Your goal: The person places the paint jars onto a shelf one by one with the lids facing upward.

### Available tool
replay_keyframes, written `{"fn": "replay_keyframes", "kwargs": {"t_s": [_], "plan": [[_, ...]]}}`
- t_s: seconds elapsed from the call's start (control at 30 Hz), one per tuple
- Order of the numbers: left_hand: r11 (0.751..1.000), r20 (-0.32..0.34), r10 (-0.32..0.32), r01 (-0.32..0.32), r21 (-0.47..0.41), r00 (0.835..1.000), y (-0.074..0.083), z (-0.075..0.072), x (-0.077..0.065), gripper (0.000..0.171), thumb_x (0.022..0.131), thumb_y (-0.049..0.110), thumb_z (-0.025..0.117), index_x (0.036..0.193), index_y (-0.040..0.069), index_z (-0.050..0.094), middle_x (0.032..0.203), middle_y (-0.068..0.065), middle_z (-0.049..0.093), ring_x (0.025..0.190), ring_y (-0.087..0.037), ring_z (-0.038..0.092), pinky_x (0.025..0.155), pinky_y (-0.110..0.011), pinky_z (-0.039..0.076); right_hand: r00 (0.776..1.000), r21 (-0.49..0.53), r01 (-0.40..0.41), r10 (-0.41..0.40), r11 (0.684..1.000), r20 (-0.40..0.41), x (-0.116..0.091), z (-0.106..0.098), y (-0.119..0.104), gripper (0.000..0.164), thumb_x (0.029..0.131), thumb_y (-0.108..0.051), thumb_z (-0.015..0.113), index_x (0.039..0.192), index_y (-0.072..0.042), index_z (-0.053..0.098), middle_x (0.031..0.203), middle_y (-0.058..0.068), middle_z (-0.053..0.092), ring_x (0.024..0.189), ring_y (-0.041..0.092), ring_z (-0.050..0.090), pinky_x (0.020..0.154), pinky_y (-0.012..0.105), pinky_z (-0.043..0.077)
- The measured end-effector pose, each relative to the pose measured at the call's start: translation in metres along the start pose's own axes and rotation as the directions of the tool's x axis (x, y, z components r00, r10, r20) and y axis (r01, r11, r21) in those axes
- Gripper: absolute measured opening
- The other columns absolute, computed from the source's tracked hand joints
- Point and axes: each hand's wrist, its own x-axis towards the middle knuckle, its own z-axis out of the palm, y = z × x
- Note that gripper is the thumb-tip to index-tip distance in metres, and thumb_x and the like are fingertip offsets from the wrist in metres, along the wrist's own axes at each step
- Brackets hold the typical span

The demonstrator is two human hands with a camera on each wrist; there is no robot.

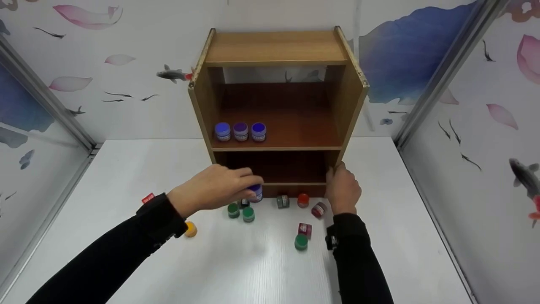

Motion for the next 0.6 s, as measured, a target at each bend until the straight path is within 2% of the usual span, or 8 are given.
{"fn": "replay_keyframes", "kwargs": {"t_s": [0.37, 0.6], "plan": [[0.992, -0.026, -0.084, 0.081, -0.092, 0.996, -0.012, -0.033, 0.028, 0.04, 0.1, 0.046, 0.044, 0.131, 0.023, 0.055, 0.111, 0.003, 0.064, 0.081, -0.012, 0.061, 0.079, -0.024, 0.055, 0.999, 0.006, 0.029, -0.029, 1.0, -0.026, 0.001, 0.0, 0.0, 0.044, 0.104, -0.03, 0.037, 0.128, 0.004, 0.052, 0.103, 0.026, 0.07, 0.075, 0.032, 0.069, 0.052, 0.033, 0.043], [0.973, -0.023, -0.175, 0.17, -0.158, 0.984, -0.019, -0.046, 0.048, 0.043, 0.1, 0.047, 0.044, 0.136, 0.025, 0.052, 0.122, 0.001, 0.063, 0.091, -0.017, 0.063, 0.088, -0.03, 0.054, 0.998, 0.013, 0.045, -0.044, 0.999, -0.051, 0.0, 0.002, 0.004, 0.042, 0.104, -0.029, 0.037, 0.126, 0.002, 0.054, 0.1, 0.026, 0.07, 0.075, 0.035, 0.069, 0.053, 0.039, 0.046]]}}
